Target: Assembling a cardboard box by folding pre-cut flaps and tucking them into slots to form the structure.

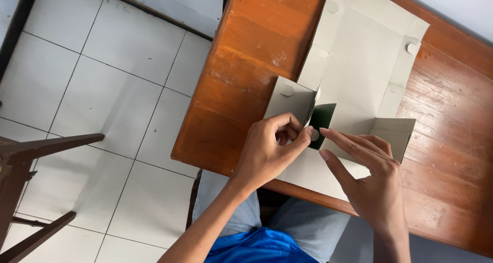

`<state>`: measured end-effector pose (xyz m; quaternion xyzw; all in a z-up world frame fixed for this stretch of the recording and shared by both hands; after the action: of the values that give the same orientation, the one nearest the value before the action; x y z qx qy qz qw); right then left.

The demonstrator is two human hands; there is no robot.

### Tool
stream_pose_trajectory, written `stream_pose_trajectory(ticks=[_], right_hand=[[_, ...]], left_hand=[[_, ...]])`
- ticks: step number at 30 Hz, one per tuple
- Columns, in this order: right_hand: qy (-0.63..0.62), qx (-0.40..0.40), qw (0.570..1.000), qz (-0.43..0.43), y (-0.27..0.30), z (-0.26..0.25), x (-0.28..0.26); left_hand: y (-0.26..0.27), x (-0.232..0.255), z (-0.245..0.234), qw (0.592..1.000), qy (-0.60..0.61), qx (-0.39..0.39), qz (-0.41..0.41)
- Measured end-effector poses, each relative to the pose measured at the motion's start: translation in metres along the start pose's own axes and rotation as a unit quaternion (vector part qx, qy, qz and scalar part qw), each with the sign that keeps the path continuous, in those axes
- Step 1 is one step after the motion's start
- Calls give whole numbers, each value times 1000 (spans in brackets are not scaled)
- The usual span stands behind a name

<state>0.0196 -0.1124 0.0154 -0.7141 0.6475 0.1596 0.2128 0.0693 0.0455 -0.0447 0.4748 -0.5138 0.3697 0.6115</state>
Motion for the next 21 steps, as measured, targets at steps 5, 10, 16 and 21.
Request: stream_pose_trajectory(ticks=[5, 10, 16, 21], right_hand=[[0, 4, 1000, 5, 2, 0, 4], [-18, -1, 1000, 1, 0, -1, 1], [-28, -7, 999, 15, -1, -1, 3], [-25, -19, 997, 70, 2, 0, 12]], left_hand=[[1, -1, 2, 1000, -4, 7, 3], [1, 0, 3, 1000, -6, 22, 13], [4, -4, 6, 1000, 0, 29, 9], [4, -3, 7, 1000, -9, 22, 7]])
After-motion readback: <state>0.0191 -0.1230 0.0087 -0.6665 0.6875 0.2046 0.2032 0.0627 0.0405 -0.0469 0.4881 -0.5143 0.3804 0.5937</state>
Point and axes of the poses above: each hand's wrist, its own y-axis away from the middle knuckle, its own z-axis out of the palm, x = y × z, the point moved 5 cm from there along -y, towards the middle knuckle, and after that the axes turned 1 degree about x, right-handed, at the moved point
